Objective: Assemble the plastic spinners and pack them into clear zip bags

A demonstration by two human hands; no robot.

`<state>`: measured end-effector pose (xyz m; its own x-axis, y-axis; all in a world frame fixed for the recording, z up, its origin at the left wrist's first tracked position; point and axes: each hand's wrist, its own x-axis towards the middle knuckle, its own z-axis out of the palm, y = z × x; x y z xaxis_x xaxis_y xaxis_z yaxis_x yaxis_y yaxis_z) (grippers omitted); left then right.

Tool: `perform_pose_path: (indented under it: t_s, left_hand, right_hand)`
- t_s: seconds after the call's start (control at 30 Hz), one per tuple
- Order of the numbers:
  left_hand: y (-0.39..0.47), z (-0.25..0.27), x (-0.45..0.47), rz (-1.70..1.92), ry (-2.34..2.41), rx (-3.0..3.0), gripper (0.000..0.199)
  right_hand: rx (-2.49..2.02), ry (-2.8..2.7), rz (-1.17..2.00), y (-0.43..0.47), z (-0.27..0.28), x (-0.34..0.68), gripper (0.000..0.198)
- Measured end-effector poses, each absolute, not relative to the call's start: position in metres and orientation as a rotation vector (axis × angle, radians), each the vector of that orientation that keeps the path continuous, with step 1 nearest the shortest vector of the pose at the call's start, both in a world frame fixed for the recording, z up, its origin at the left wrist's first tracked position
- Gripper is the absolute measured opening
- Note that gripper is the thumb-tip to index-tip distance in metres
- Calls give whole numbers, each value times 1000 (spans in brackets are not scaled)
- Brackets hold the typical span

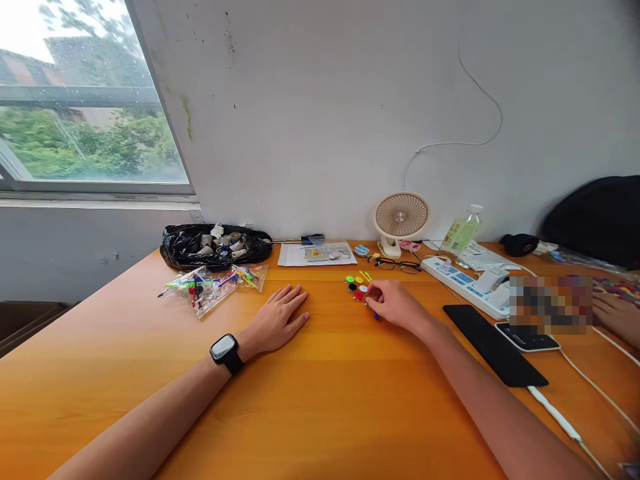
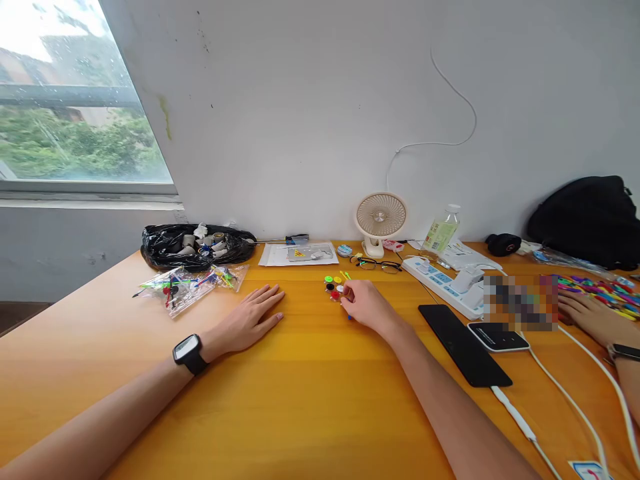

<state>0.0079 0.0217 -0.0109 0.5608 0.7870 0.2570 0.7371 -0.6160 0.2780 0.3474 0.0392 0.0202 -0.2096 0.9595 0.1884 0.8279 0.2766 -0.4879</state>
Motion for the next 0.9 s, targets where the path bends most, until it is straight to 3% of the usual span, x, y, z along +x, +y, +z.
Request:
perform_pose_path:
  t_s: [0.1, 0.3, 0.4, 0.47, 0.57, 0.63, 0.9]
  left_hand:
    - [22, -11, 8, 536, 1294, 2656, 61]
    - [20, -9, 9, 656, 1226, 2677, 52]
    - [16, -6, 11, 700, 1100, 2685, 48]
    - [13, -3, 13, 706, 1027, 2688, 48]
    - [10, 0, 15, 706, 952, 2669, 47]
    - [8, 0, 16, 725, 917, 2639, 50]
    - [-1, 4, 24, 675, 716, 2663, 64]
  right_hand:
    - [-1561, -2075, 545, 37, 19, 344, 11]
    - [-1457, -1817, 1257, 21, 18, 310, 43]
    - [-1223, -1781, 1504, 14, 21, 296, 47]
    - [-1168, -1882, 1405, 13, 23, 297, 39]
    - [-1341, -2136, 837, 16, 28, 310, 17]
    - [-1429, -2265, 673, 17, 31, 319, 9]
    - [-1175, -2404, 1164, 2, 31, 304, 7]
